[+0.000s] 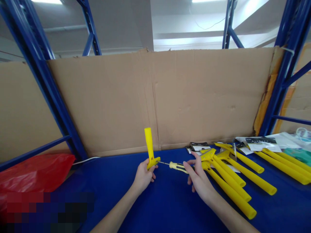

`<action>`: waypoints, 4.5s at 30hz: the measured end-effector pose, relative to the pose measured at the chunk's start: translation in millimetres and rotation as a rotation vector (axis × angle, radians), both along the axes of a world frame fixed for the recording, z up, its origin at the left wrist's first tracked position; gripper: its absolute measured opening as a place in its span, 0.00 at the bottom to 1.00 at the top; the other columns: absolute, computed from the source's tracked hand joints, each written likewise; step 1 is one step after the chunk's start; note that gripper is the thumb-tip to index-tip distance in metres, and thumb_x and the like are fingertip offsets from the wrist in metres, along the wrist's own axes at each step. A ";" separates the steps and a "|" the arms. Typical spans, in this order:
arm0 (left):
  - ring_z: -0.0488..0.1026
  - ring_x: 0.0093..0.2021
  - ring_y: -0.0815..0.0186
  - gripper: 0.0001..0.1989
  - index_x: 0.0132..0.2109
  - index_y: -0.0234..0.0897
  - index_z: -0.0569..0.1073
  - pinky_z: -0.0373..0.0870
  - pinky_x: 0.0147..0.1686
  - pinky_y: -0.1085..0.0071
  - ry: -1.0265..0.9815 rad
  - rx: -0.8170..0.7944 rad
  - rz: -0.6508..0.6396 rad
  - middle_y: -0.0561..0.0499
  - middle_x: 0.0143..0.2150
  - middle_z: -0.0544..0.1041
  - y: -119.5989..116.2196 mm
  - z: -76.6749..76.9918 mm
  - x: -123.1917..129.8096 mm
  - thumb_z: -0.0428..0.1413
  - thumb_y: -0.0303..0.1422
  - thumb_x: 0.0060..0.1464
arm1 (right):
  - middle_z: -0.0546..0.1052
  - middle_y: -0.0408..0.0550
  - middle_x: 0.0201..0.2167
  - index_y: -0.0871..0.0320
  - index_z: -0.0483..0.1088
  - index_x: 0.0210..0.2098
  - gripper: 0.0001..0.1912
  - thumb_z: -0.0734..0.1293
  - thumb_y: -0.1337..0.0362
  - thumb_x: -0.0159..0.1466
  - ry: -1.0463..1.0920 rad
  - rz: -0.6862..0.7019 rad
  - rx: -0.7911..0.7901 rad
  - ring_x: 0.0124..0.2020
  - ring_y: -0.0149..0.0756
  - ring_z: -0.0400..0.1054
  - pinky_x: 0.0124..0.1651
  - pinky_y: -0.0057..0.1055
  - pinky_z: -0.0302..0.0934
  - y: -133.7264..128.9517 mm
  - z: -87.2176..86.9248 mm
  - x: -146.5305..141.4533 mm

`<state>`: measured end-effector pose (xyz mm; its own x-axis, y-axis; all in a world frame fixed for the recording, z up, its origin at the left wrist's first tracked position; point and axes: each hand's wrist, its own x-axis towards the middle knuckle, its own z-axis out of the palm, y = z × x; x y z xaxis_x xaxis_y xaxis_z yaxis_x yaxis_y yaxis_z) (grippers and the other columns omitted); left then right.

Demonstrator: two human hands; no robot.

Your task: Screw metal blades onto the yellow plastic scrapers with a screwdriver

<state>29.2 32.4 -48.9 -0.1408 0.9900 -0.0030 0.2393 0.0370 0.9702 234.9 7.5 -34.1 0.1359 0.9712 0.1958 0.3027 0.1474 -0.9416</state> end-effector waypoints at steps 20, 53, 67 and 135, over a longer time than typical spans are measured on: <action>0.63 0.13 0.82 0.12 0.45 0.29 0.68 0.60 0.10 0.83 -0.019 0.005 0.053 0.48 0.37 0.75 0.6 0.1 0.7 0.46 0.17 0.56 | 0.67 0.45 0.39 0.47 0.45 0.60 0.39 0.65 0.52 0.53 0.091 0.125 0.014 0.21 0.30 0.63 0.14 0.26 0.57 -8.4 5.4 -7.3; 0.62 0.12 0.81 0.14 0.48 0.31 0.68 0.56 0.09 0.83 0.093 0.037 -0.013 0.48 0.37 0.76 6.1 -9.6 -2.5 0.47 0.19 0.56 | 0.72 0.48 0.33 0.56 0.60 0.54 0.27 0.55 0.48 0.61 -0.103 -0.035 -0.006 0.21 0.35 0.66 0.20 0.32 0.63 -3.2 2.4 -5.9; 0.63 0.12 0.79 0.13 0.46 0.33 0.71 0.57 0.10 0.81 0.141 0.096 0.044 0.49 0.36 0.77 5.4 -11.5 -3.6 0.51 0.19 0.53 | 0.73 0.47 0.33 0.54 0.61 0.52 0.25 0.59 0.50 0.58 -0.069 0.036 -0.098 0.23 0.37 0.68 0.17 0.29 0.58 -0.8 0.9 -5.2; 0.77 0.32 0.68 0.14 0.46 0.36 0.73 0.73 0.31 0.73 0.206 0.235 0.028 0.48 0.36 0.79 9.5 -19.3 -8.3 0.54 0.22 0.52 | 0.68 0.41 0.21 0.56 0.66 0.37 0.13 0.59 0.56 0.57 -0.061 0.075 0.041 0.20 0.31 0.61 0.22 0.27 0.57 2.0 8.2 -5.5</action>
<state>20.9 41.8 -68.2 -0.1420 0.9560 0.2567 0.4337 -0.1730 0.8843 229.4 9.5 -25.9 0.0501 0.9691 0.2415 0.3461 0.2100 -0.9144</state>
